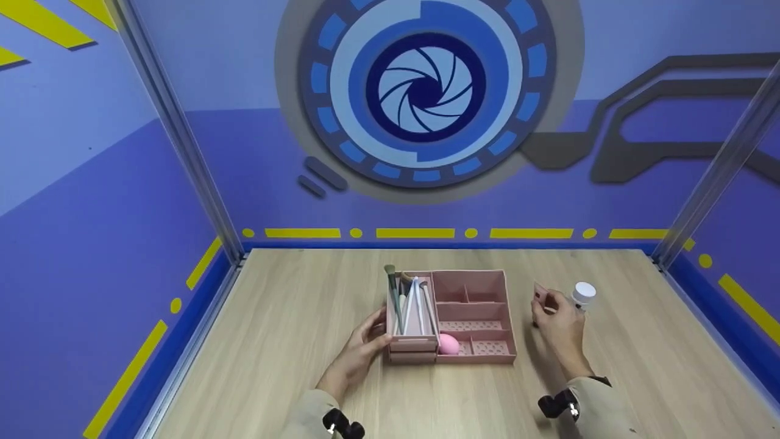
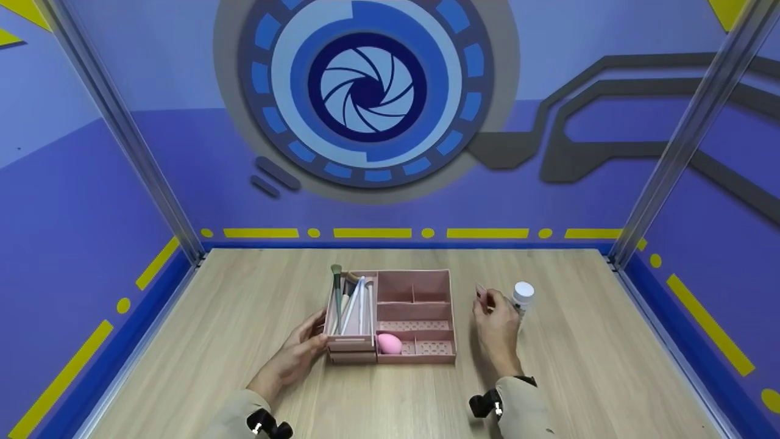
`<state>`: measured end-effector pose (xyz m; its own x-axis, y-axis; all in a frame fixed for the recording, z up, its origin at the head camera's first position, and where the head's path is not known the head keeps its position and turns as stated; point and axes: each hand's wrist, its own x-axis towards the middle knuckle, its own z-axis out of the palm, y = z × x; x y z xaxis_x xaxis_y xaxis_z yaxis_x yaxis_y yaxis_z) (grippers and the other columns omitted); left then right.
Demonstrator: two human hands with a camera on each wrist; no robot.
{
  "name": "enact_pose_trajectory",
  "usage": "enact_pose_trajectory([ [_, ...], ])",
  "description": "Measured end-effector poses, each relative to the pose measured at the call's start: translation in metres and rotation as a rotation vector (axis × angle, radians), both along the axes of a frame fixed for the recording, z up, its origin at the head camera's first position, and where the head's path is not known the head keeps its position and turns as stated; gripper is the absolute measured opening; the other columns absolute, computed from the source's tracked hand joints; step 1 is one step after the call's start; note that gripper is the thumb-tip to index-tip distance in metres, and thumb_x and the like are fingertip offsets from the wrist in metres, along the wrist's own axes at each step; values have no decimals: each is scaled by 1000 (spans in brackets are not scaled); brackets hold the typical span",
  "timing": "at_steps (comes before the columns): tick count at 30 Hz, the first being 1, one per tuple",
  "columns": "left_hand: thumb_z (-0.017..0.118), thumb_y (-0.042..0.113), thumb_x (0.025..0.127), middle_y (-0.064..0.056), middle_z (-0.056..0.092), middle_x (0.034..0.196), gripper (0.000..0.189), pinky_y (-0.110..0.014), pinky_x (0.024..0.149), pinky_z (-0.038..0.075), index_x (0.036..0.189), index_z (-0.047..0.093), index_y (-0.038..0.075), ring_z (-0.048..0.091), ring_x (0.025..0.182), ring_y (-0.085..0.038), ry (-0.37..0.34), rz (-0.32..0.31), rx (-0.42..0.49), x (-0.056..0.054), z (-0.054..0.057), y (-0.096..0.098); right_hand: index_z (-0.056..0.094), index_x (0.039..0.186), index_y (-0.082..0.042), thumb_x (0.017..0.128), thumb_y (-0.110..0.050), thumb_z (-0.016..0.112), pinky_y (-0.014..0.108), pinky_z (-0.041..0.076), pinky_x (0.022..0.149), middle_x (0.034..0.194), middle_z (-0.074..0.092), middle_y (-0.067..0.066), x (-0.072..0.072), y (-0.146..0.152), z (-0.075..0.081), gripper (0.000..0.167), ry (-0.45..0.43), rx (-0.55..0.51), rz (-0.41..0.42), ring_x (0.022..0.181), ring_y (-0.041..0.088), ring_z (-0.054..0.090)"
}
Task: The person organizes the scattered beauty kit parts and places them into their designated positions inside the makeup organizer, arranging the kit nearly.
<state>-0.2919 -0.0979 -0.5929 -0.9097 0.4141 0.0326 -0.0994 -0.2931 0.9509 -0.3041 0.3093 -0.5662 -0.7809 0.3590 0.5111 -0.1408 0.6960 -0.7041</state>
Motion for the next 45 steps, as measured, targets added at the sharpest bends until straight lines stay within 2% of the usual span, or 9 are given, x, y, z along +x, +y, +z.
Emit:
enact_pose_trajectory([
  [6,65,13,91,-15,33,152,75,-31,111,37,154,24,8,38,135,-22,-1,-7,1,-1,1,0,67,108,4,83,-7,73,47,57,78,97,72,23,0,1,1,29,-50,8,-17,89,36,70],
  [11,64,11,92,-17,31,151,77,-30,108,39,154,20,4,37,133,-22,8,-8,10,-2,1,0,66,112,1,85,-10,72,47,57,79,100,72,22,1,0,4,30,-109,-4,-24,92,35,69],
  [14,65,11,92,-17,31,151,77,-30,108,40,154,20,4,36,133,-23,12,-7,7,-2,1,0,66,112,2,85,-10,71,47,57,80,101,71,22,1,0,8,30,-113,-17,-27,93,36,69],
  [19,65,12,92,-18,31,152,77,-30,109,39,154,20,3,36,135,-27,30,-7,15,-3,2,0,67,109,3,84,-8,72,44,57,80,98,72,23,-1,-2,18,28,-74,-38,-21,92,35,70],
  [29,65,12,90,-18,31,152,77,-30,110,38,154,22,5,36,135,-26,12,4,11,-3,2,1,67,111,-1,86,-13,72,38,57,79,103,72,19,1,-16,42,28,-31,-62,14,95,33,70],
  [34,66,11,90,-17,32,151,78,-33,111,37,154,23,6,37,134,-25,6,3,9,-1,1,1,69,105,2,82,-7,75,36,57,75,97,73,20,1,-21,48,26,47,-58,30,89,33,71],
  [38,65,12,91,-17,32,152,76,-32,111,37,154,22,6,37,135,-24,6,3,7,0,0,0,69,102,3,80,-6,77,38,58,73,94,73,21,-1,-26,53,25,88,-67,38,85,36,71],
  [45,63,9,92,-19,30,152,75,-29,108,39,154,21,4,37,134,-25,18,-6,15,1,1,1,69,100,3,80,-5,76,43,58,74,95,73,20,-2,-36,60,23,110,-80,55,87,35,71],
])
